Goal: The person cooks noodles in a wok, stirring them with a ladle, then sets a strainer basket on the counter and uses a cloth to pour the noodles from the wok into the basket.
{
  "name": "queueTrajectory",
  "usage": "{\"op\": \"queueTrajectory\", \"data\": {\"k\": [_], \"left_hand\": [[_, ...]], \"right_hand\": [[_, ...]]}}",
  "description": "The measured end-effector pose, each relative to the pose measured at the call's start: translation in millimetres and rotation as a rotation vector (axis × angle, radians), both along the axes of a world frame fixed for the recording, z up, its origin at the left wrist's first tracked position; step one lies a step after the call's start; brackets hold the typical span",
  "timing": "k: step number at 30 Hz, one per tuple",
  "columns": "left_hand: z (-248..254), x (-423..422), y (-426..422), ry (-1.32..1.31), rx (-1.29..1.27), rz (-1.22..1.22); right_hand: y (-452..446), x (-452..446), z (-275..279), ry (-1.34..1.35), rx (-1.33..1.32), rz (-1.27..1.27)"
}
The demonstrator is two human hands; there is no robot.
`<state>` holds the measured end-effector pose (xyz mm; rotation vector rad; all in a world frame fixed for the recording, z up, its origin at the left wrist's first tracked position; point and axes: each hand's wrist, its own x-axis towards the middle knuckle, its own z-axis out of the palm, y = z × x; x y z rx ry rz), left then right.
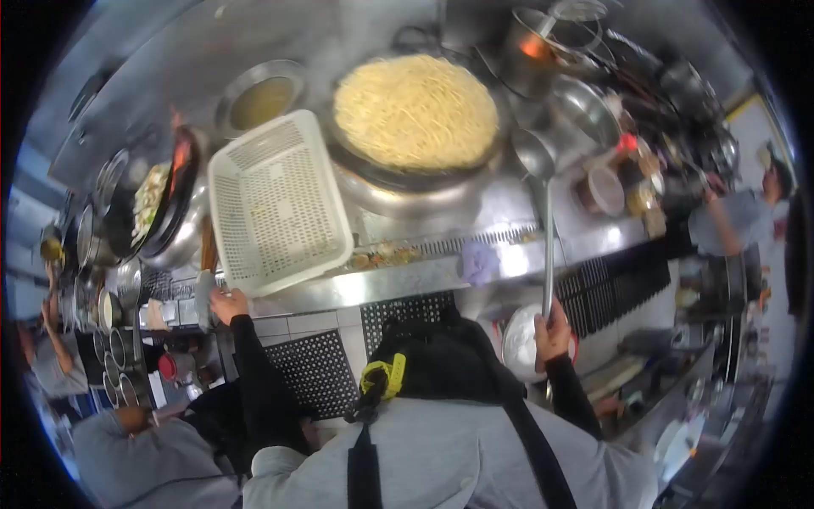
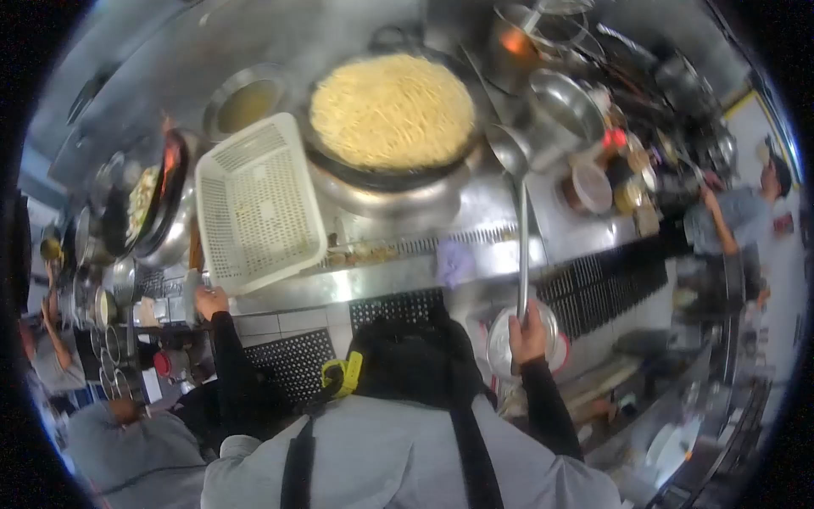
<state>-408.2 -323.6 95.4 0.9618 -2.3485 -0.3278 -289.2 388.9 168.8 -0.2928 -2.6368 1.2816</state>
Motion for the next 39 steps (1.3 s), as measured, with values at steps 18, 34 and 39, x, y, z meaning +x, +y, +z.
{"op": "queueTrajectory", "data": {"k": [18, 34, 39], "left_hand": [[93, -53, 510, -0.819, 0.108, -1.047], [106, -35, 384, 0.127, 1.859, -1.144], [120, -36, 356, 0.171, 2.250, -0.963]], "right_hand": [[40, -17, -50, -0.364, 0.486, 0.051], [42, -27, -45, -0.486, 0.326, 0.032], [38, -31, -43, -0.564, 0.414, 0.006]]}}
